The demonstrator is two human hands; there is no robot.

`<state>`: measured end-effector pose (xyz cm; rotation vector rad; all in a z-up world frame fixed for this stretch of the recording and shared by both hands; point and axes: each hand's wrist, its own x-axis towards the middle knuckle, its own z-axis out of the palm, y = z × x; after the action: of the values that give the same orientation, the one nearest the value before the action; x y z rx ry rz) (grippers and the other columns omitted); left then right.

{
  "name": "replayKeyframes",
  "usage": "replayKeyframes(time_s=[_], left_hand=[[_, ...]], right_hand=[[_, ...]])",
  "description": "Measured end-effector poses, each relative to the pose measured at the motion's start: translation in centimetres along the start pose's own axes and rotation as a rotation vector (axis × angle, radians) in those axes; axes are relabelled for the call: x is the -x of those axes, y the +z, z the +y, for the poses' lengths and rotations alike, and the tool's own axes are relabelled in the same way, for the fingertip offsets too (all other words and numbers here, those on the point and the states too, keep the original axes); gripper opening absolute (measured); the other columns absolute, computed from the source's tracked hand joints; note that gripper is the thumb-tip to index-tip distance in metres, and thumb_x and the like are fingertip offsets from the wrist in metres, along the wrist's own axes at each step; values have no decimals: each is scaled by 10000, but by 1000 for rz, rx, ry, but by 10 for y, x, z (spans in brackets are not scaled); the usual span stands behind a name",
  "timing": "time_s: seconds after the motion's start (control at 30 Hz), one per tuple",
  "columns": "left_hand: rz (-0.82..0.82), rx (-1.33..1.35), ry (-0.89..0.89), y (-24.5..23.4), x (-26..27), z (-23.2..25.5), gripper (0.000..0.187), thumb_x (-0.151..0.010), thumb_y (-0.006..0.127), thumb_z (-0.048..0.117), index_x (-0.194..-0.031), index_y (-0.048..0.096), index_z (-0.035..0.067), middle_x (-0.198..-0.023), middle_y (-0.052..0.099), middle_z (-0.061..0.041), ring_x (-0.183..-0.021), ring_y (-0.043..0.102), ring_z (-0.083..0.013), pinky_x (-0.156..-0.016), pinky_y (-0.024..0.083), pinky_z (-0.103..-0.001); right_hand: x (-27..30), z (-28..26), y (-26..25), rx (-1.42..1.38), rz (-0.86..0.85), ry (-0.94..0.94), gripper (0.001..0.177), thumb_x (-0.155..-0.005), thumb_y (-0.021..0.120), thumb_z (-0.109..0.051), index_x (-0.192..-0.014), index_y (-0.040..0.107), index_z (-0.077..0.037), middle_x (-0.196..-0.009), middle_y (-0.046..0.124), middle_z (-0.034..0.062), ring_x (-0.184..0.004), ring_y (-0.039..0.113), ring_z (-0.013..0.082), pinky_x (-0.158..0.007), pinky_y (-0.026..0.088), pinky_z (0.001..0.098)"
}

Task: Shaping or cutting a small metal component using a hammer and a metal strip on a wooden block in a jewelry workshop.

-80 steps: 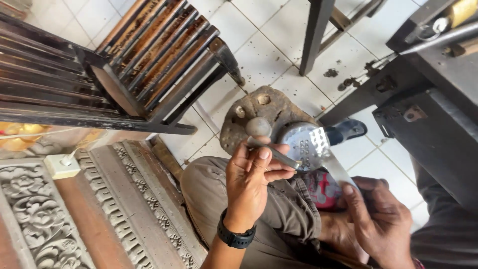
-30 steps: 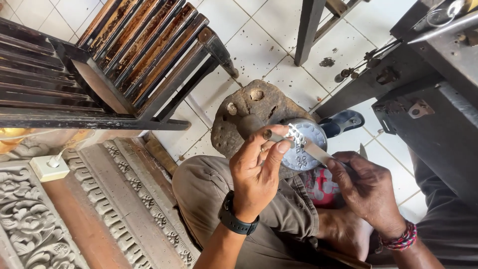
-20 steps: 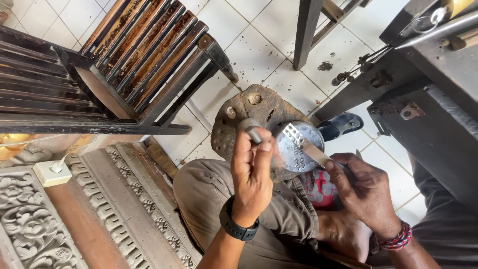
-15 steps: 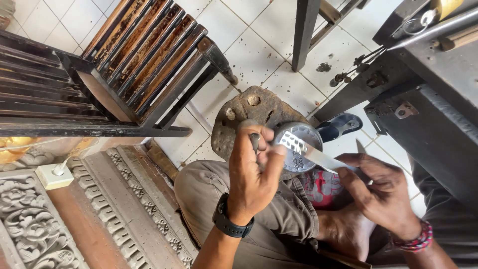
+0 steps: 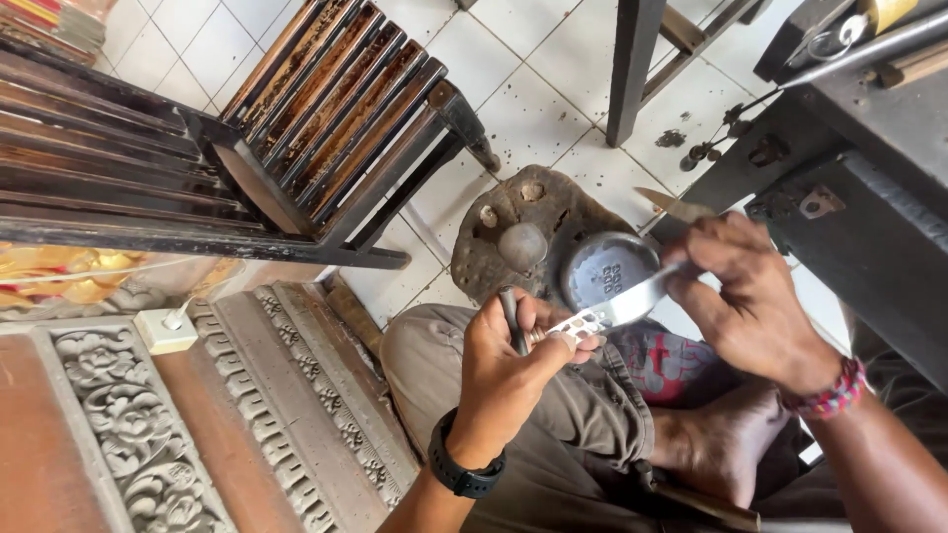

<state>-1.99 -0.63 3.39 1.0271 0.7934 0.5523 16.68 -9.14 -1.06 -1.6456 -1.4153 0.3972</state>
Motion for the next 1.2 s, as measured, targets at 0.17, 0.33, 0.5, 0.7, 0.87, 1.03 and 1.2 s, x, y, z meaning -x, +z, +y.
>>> replayKeyframes(time_s=[0.17,0.33,0.5,0.7,0.87,1.03,1.2], left_hand=[[76,53,-103,4,-1,-6,359,-637,669,-86,-701,361,89,-746,528,-99,-618,598,-207,-569,568,-314],[163,349,-73,17,-7,-50,368,-672,641,-109,-733,353,112,-776,602,-144,-670,609,-252,-615,539,-359],[353,372,-10,32,-14,-75,368,-666,635,-92,-701,342,128,-704,581,-104,-699,649,-241,-693,558,-426],[411,462,33,40,-21,-83,371,-715,654,-34,-695,325,136,-733,595,-125,-653,584,-206,-602,511,-347],[478,412,46,44,-18,-92,435,-706,678,-40,-597,297,140,-574,398,8,-593,442,-108,-613,409,-256],[390,377,172,43,-16,-94,463,-727,668,-31,-575,265,138,-564,396,8,-596,436,-94,-607,423,-254],[128,187,135,33,-14,-83,364,-704,682,32,-632,337,122,-1002,630,-228,-779,621,-179,-574,483,-241]], right_hand=[[-38,-12,1,221,51,-177,98,-692,447,-76,-737,531,-59,-1020,509,112,-1034,409,276,-887,241,540],[-51,-22,4,260,24,-244,414,-739,558,-30,-1149,498,-30,-1259,322,231,-1205,347,387,-932,374,554],[-17,-7,22,-326,80,571,181,-837,592,-175,-960,593,-41,-705,579,-9,-600,478,66,-538,401,203],[16,-30,30,-481,54,659,195,-766,608,-96,-949,594,-30,-779,681,67,-692,666,142,-635,558,221],[31,-27,54,-523,367,580,152,-762,626,23,-908,607,-16,-810,632,52,-726,576,92,-682,496,189],[27,-33,52,-665,404,737,130,-797,596,-35,-912,630,14,-741,649,87,-640,584,124,-608,490,214],[25,-24,53,-661,462,814,92,-791,609,-2,-879,623,-25,-637,593,42,-467,449,58,-392,350,165]])
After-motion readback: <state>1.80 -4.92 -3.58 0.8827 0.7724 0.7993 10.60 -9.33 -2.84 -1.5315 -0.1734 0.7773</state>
